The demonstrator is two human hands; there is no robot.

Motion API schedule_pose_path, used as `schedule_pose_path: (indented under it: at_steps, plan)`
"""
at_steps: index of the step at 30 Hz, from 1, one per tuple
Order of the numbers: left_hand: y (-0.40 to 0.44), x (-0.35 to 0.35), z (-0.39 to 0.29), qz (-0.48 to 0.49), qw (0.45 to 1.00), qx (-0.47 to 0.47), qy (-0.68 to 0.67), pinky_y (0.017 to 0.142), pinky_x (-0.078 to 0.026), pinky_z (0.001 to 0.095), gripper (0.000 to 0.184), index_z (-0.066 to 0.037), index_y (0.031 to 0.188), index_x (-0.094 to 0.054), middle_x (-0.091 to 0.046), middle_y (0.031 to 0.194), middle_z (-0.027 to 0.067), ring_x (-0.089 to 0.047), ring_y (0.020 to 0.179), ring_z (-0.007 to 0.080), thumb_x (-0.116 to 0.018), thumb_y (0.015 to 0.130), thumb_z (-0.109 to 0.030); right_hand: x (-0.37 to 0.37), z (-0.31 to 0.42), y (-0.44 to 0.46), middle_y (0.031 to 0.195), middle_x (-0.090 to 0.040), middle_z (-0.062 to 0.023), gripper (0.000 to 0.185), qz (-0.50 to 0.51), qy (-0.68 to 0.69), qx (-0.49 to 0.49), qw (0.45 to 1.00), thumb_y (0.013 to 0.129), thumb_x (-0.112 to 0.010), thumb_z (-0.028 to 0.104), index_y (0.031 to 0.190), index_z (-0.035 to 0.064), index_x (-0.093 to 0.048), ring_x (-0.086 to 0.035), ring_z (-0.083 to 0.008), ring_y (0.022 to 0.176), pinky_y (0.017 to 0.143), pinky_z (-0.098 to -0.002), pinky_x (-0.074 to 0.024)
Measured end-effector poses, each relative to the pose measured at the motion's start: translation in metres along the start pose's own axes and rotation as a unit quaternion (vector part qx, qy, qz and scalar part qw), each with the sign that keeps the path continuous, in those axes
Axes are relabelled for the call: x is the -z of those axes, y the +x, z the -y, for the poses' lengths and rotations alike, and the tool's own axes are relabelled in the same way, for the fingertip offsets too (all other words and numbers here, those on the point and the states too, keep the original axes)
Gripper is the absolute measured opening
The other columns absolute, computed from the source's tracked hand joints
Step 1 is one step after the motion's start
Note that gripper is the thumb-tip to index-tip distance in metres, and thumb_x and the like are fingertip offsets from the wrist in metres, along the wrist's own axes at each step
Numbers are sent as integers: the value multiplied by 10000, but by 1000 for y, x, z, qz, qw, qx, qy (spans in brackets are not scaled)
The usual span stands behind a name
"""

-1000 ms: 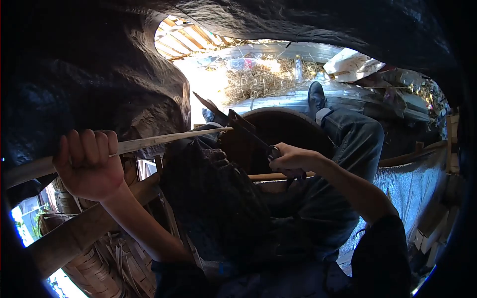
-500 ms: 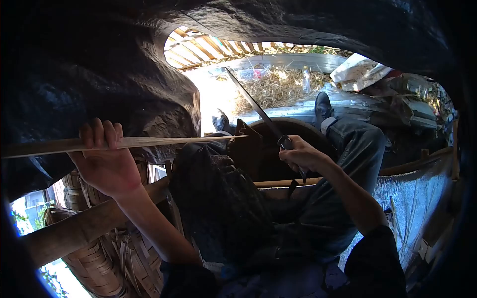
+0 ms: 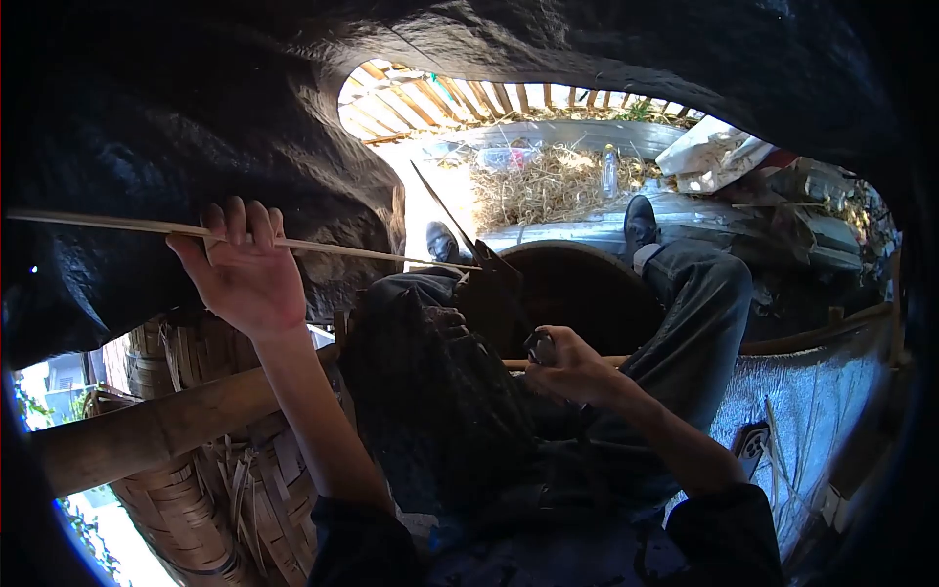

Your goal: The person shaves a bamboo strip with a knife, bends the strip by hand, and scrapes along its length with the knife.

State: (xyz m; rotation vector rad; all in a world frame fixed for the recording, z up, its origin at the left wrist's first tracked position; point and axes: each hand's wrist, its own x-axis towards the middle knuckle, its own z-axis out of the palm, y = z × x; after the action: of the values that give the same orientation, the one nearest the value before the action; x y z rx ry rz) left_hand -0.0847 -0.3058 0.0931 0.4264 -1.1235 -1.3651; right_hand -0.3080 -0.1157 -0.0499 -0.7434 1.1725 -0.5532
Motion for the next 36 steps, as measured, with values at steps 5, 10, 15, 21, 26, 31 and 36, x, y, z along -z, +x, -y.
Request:
schedule_pose_path:
  at_steps: [5,10,15,21,26,31,36]
  plan:
    - [-7,3,1,21,996,72,-47,584,-280,255,469,-105,805,-492,-386,658,-17,-302,560,113,-341,935,-529,-7,18,-12,616,-552,-73,186,-8,-19,25,999,765,-595,106,861,-23,-503,-570,-154,499,457,-293,-456]
    - [-15,-10,8,-94,992,13,80,552,-295,237,439,-99,819,-502,-388,640,-17,-347,565,121,-330,955,-480,-25,29,-8,615,-555,-90,173,-7,27,74,997,750,-585,91,841,-30,-501,-582,-163,535,499,-308,-466]
    - [0,6,8,8,996,88,-16,580,-291,254,443,-96,802,-472,-353,640,-18,-332,584,118,-344,954,-492,-26,37,-5,616,-558,-94,163,-25,5,98,995,748,-575,77,821,-36,-482,-586,-155,529,472,-299,-467]
    - [0,-4,5,35,983,177,-21,570,-249,267,447,-128,670,-345,-269,629,-23,-236,571,112,-351,968,-462,-24,22,-11,621,-561,-89,152,-24,45,44,998,758,-562,69,826,-39,-479,-569,-137,491,414,-275,-449]
    - [-7,-2,7,-10,971,181,157,504,-206,264,497,-141,567,-233,-195,544,-27,-170,496,94,-367,983,-379,-22,28,-11,616,-550,-87,155,-12,20,47,999,761,-562,69,831,-41,-478,-571,-139,494,416,-282,-447]
    - [-17,-3,13,-94,987,107,69,445,-157,273,484,-158,520,-186,-154,474,-32,-109,420,82,-366,963,-238,-20,52,-13,580,-527,-67,137,7,46,122,991,760,-565,65,825,-26,-486,-531,-125,444,382,-269,-409]
    - [-28,-3,13,-17,992,117,48,446,-148,280,478,-158,510,-183,-150,459,-33,-104,424,85,-348,955,-212,-9,47,5,505,-491,-38,85,170,112,-26,979,773,-541,65,820,18,-489,-471,-98,373,339,-239,-358]
